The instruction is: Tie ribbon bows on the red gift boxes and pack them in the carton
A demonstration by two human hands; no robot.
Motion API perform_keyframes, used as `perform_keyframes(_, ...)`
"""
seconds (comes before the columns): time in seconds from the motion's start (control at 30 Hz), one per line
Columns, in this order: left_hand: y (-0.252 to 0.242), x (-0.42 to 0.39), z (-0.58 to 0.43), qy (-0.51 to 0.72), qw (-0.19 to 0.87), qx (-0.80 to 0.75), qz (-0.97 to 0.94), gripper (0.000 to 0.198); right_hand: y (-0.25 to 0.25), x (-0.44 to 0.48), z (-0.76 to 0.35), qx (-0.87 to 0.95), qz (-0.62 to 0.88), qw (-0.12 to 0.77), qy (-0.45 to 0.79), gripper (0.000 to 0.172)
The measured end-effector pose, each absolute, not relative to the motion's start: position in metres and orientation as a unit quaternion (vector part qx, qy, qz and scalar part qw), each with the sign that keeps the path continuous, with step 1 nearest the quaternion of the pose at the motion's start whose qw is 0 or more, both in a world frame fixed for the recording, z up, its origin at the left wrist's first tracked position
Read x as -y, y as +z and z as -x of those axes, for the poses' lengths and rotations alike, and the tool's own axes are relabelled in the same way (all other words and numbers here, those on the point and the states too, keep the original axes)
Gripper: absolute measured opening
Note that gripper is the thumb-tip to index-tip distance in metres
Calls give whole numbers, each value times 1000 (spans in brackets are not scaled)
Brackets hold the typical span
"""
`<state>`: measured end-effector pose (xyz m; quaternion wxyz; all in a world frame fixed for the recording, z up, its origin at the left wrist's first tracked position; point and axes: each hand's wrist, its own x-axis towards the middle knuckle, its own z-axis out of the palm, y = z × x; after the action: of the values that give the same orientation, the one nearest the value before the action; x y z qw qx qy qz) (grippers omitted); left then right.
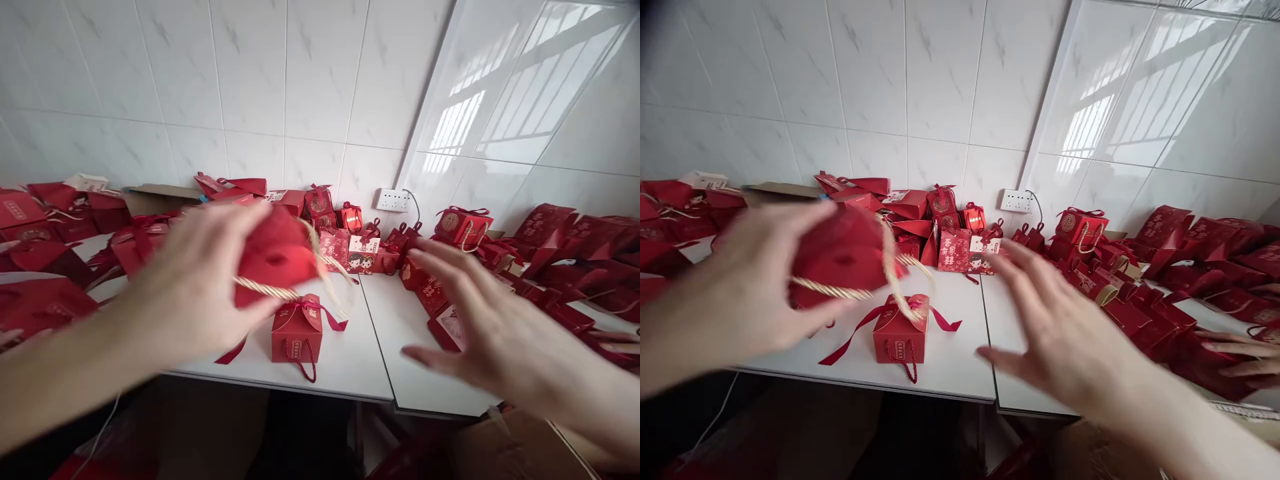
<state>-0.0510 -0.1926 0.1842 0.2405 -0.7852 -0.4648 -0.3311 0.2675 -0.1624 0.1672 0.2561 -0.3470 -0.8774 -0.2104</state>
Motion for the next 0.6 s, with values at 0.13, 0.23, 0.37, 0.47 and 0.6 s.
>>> perform_keyframes(0.13, 160, 195, -14, -311, 197, 328, 870, 83, 161, 196, -230, 909, 297, 234, -175, 94)
perform_keyframes(0.23, 150, 192, -38, -320, 134, 277, 896, 83, 158, 207, -243, 902, 338, 211, -166, 92)
perform_keyframes(0.37, 144, 183, -46, -317, 87, 206, 922, 87, 157, 212, -274, 905, 373, 162, -122, 92)
perform_keyframes(0.47, 134, 174, -39, -340, 114, 195, 913, 82, 160, 196, -316, 858, 456, 199, -128, 77)
perform_keyframes(0.6, 104, 150, -11, -352, 169, 284, 876, 62, 169, 145, -410, 642, 612, 403, -227, 79)
